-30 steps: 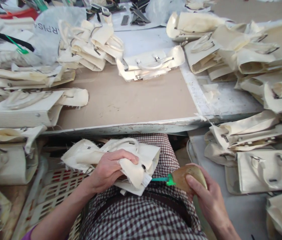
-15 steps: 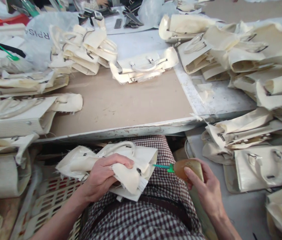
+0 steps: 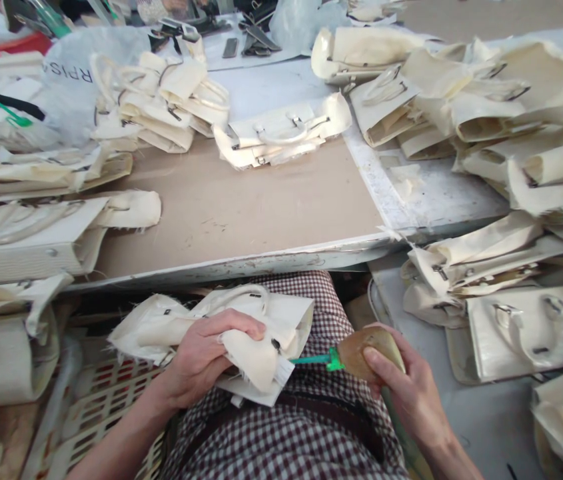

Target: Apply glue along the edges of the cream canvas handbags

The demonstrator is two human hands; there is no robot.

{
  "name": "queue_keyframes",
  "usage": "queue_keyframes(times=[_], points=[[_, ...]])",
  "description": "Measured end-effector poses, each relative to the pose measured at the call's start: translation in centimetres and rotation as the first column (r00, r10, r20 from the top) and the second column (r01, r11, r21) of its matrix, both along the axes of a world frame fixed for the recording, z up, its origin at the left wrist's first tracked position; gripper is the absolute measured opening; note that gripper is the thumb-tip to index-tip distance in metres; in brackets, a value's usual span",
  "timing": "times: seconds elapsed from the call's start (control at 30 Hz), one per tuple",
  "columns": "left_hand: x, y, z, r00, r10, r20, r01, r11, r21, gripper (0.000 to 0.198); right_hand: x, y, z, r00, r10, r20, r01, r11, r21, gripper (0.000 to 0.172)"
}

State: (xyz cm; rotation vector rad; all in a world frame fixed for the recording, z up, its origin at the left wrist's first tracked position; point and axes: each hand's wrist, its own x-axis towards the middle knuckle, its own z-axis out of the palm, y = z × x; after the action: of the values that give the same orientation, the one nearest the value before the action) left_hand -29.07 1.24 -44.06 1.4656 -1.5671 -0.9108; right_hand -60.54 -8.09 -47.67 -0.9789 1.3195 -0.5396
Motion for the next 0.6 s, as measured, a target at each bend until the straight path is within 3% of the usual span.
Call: queue_keyframes(times=[0.17,0.37,0.6], points=[[0.0,-0.3,0.3,1.0,-0.001,0.002,0.001,1.0,-0.02,0.013,-0.5,-1.3,-1.7,0.978,-0.063,-0.2,0.028,0.985,-0.171,0.067],[-0.2,-0.5,0.5,1.0,-0.019,-0.008,0.019,0.999,-0.049,0.016,-0.9,-0.7,-4.0,0.971,-0.112,-0.211,0.037,0.942,-0.333,0.063],[0.1,-0.8,0.9,0.998,0.046,-0.038,-0.048,0.996,-0.072,0.017,-0.7,-0.2,-2.8,0.979,-0.096,-0.182,0.042,0.96,-0.278,0.065]])
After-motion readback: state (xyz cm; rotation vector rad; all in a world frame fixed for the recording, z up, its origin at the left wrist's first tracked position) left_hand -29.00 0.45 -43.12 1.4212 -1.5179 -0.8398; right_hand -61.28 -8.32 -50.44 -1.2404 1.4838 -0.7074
